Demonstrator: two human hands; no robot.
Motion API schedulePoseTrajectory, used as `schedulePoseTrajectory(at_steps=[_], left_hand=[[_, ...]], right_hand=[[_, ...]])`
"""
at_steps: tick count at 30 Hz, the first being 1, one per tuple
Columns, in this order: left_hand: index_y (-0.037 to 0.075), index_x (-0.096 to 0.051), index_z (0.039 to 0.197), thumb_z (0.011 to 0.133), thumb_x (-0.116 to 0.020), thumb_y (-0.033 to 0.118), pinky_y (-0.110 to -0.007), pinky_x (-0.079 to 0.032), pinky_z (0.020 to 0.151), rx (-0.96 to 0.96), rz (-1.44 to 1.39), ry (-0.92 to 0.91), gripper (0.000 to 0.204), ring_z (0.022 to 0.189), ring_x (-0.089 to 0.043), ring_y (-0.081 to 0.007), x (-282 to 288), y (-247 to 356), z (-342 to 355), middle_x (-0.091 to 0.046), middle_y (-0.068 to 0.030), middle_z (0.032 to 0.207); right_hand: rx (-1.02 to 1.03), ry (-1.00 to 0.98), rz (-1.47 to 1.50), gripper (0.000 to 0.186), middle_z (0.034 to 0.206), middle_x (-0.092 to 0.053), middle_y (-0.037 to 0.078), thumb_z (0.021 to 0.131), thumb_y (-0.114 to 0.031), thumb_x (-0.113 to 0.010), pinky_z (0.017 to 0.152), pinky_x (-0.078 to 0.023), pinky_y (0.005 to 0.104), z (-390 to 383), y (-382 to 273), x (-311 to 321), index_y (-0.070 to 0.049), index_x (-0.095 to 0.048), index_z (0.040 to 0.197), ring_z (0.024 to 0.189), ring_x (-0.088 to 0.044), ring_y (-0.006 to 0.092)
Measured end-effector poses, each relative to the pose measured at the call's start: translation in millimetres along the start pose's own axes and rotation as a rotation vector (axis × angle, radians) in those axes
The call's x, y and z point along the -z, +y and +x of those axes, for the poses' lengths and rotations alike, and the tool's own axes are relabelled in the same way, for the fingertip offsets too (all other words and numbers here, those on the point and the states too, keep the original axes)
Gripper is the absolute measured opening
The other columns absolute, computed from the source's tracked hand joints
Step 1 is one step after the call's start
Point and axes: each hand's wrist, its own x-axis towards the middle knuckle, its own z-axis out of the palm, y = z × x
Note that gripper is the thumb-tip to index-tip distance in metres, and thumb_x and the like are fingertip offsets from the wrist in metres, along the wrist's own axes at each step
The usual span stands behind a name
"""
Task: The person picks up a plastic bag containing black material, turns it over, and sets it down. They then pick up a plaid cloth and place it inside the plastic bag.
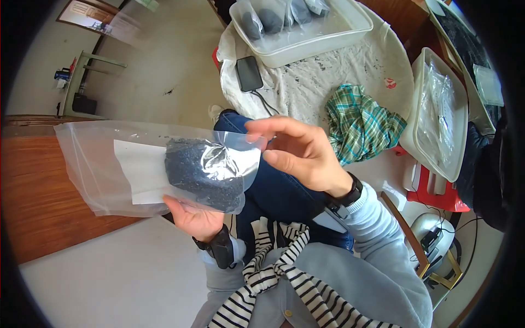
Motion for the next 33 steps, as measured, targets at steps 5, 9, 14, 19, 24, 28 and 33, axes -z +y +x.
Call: schedulePoseTrajectory(at_steps=[5, 9, 14, 19, 24, 28, 33], left_hand=[[0.009, -0.037, 0.140, 0.096, -0.044, 0.047, -0.050, -0.028, 0.108, -0.016, 0.113, 0.132, 0.058, 0.128, -0.040, -0.0274, 1, 1, -7, -0.042, -0.0067, 0.142], [0.009, -0.036, 0.140, 0.097, -0.042, 0.046, -0.050, -0.028, 0.108, 0.004, 0.063, 0.118, 0.058, 0.128, -0.040, -0.0278, 3, 0, -4, -0.043, -0.0065, 0.141], [0.008, -0.037, 0.140, 0.096, -0.043, 0.047, -0.050, -0.028, 0.107, -0.005, 0.140, 0.128, 0.058, 0.128, -0.040, -0.0281, 5, -2, -5, -0.043, -0.0072, 0.140], [0.007, -0.037, 0.140, 0.096, -0.044, 0.047, -0.050, -0.028, 0.108, 0.007, 0.106, 0.163, 0.060, 0.128, -0.039, -0.0284, 6, -5, -7, -0.043, -0.0084, 0.140], [0.006, -0.039, 0.138, 0.095, -0.047, 0.047, -0.049, -0.028, 0.108, 0.019, 0.064, 0.059, 0.059, 0.128, -0.038, -0.0286, 6, -5, -5, -0.043, -0.0087, 0.140], [0.006, -0.042, 0.135, 0.094, -0.048, 0.047, -0.049, -0.028, 0.108, -0.004, 0.108, 0.170, 0.058, 0.127, -0.039, -0.0284, 13, -5, -7, -0.044, -0.0085, 0.137], [0.006, -0.045, 0.132, 0.095, -0.047, 0.047, -0.049, -0.029, 0.106, 0.049, 0.316, 0.239, 0.056, 0.124, -0.042, -0.0281, 18, -14, -13, -0.048, -0.0087, 0.133]], right_hand=[[-0.052, 0.036, 0.159, 0.029, 0.106, -0.062, 0.011, 0.088, -0.003, -0.063, 0.083, -0.047, 0.0267, 2, 9, -3, 0.003, -0.060, 0.116, 0.091, -0.059, 0.0137], [-0.056, 0.047, 0.197, 0.022, 0.101, -0.063, 0.012, 0.089, -0.007, -0.062, 0.080, -0.048, 0.0268, 4, 12, 2, 0.004, -0.064, 0.108, 0.087, -0.060, 0.0148], [-0.120, 0.084, 0.236, 0.015, 0.094, -0.063, 0.013, 0.091, -0.010, -0.061, 0.073, -0.050, 0.0279, 2, 11, 1, 0.004, -0.064, 0.095, 0.083, -0.060, 0.0155], [-0.128, 0.293, 0.452, 0.020, 0.087, -0.062, 0.012, 0.093, -0.010, -0.057, 0.067, -0.049, 0.0276, 3, 18, -3, 0.002, -0.058, 0.077, 0.077, -0.059, 0.0159], [-0.127, 0.534, 0.310, 0.015, 0.089, -0.061, 0.012, 0.095, -0.010, -0.051, 0.068, -0.048, 0.0290, -11, 17, 11, -0.002, -0.054, 0.082, 0.074, -0.058, 0.0168], [-0.100, 0.221, 0.164, 0.014, 0.103, -0.060, 0.011, 0.095, -0.011, -0.049, 0.076, -0.047, 0.0296, -46, 38, 74, -0.005, -0.053, 0.108, 0.083, -0.059, 0.0171], [-0.218, 0.470, -0.173, 0.031, 0.114, -0.059, 0.007, 0.097, -0.019, -0.048, 0.083, -0.044, 0.0284, -49, 27, 44, -0.007, -0.046, 0.126, 0.099, -0.057, 0.0159]])
